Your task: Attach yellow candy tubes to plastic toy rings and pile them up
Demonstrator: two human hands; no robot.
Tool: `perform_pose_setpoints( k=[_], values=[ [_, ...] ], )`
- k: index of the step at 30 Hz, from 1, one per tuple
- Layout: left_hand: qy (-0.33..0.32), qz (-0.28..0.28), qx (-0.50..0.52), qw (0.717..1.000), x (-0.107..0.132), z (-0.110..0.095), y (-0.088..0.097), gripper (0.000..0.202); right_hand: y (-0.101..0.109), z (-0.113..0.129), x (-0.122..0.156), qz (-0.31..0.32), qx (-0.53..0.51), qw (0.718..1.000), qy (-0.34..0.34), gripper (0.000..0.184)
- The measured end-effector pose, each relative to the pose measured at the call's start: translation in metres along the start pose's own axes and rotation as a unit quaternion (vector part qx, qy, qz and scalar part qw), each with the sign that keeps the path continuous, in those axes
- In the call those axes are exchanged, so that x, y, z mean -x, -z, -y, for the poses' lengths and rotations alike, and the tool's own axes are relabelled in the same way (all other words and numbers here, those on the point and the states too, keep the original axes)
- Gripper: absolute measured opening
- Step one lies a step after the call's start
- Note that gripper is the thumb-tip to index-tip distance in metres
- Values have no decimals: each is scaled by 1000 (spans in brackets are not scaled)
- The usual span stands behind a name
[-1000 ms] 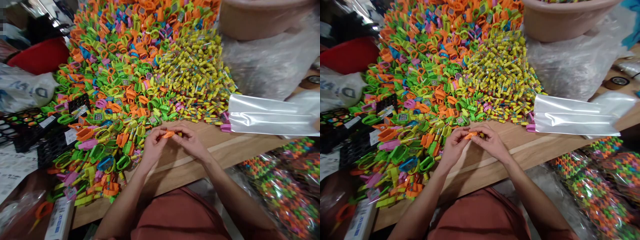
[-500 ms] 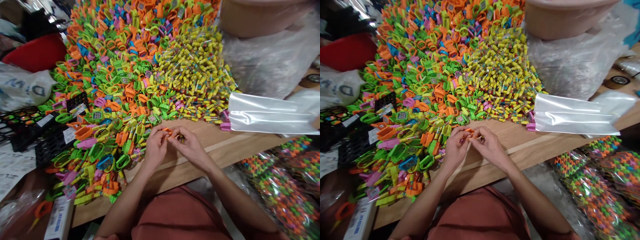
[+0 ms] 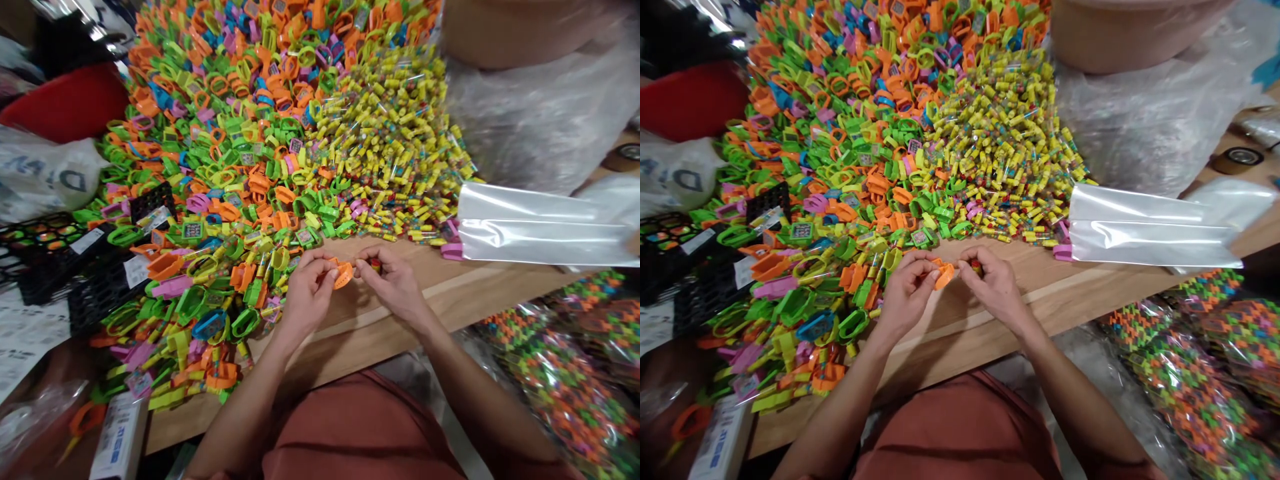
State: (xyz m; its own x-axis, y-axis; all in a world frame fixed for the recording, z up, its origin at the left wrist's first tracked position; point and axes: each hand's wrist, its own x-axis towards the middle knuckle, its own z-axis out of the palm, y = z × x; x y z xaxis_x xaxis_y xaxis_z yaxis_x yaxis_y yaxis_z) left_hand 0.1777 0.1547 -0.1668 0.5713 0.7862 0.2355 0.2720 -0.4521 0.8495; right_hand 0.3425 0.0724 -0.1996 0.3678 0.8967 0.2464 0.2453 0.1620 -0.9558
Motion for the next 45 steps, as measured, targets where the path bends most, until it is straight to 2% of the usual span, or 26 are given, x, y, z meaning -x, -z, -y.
perform_pose_setpoints(
  k=[5, 10, 17, 24, 33, 38, 45],
  values=[
    [30, -7, 13, 999, -4, -6, -2, 15, 4, 10, 3, 59, 53, 992, 96, 22],
    [44, 21, 22, 999, -4, -1, -3, 14, 5, 10, 1, 98, 71, 986, 115, 13],
    [29, 38, 3, 999, -1, -2, 1, 14, 7, 17, -1, 105, 59, 991, 55, 15],
    [-1, 60, -36, 998, 0, -6, -4, 14, 1, 19, 2, 64, 42, 996, -35, 10],
    [-15, 61, -55, 996, -1, -6, 0, 15, -1, 15, 6, 35, 38, 998, -47, 4],
    [-2, 59, -49, 997, -1, -6, 0, 16, -2, 15, 7, 23, 16, 997, -75, 7],
    [-27, 54, -28, 998, 2, -14, 3, 13, 9, 18, 5, 63, 9, 996, -54, 13]
  ],
)
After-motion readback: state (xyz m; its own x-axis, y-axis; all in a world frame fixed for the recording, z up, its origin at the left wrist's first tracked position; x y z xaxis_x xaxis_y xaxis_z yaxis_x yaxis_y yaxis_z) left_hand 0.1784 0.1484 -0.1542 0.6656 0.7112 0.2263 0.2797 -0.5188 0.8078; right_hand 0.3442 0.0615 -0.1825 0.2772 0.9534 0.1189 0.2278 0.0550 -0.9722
